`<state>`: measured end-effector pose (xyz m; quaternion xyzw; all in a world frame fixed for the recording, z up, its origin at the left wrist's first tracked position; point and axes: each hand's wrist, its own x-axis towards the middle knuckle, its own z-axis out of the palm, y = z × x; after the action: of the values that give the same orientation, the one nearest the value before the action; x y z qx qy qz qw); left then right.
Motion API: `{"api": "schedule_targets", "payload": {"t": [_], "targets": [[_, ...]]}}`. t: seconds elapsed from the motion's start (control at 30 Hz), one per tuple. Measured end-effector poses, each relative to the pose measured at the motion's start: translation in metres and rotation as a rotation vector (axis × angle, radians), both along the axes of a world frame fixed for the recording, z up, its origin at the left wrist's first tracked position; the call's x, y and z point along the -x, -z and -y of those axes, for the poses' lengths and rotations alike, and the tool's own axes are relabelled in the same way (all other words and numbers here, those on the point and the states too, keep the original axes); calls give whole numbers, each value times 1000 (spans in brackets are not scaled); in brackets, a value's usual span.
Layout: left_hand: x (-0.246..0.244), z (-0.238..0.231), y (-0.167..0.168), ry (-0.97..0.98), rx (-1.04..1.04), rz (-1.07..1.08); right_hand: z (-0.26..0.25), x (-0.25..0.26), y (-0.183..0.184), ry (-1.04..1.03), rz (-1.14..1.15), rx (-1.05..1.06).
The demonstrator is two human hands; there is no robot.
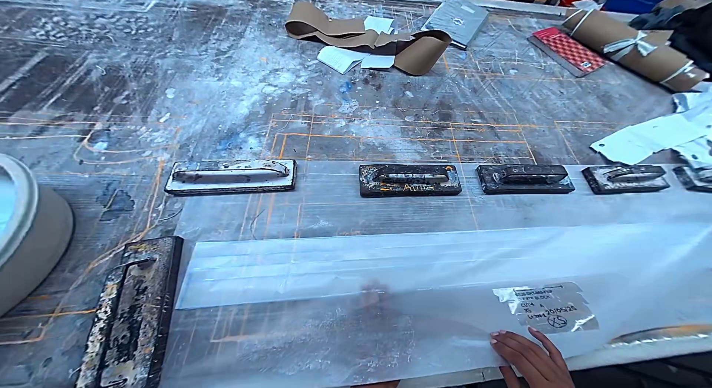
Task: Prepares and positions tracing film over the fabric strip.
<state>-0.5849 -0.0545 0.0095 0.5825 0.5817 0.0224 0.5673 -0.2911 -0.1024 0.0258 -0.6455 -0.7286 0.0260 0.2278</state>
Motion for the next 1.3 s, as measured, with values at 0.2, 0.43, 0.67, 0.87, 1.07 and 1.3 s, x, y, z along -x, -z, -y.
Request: {"api": "schedule_targets", "payload": {"t": [0.2, 0.43, 0.67, 0.87, 1.07, 1.3], "targets": [[6, 16, 20, 225, -710, -232, 0, -2, -2, -12, 6, 19], [14, 6, -2, 199, -430, -175, 0, -2, -3, -7, 16, 29], [13, 16, 14, 86, -557, -178, 1, -3, -5, -18, 24, 44], [18, 9, 8, 173, -424, -204, 1, -1, -5, -10, 16, 39], [16, 11, 1, 147, -430, -215, 0, -1, -5, -11, 16, 39], [19, 1, 3, 140, -235, -188, 1, -2, -6, -10, 25, 35]]}}
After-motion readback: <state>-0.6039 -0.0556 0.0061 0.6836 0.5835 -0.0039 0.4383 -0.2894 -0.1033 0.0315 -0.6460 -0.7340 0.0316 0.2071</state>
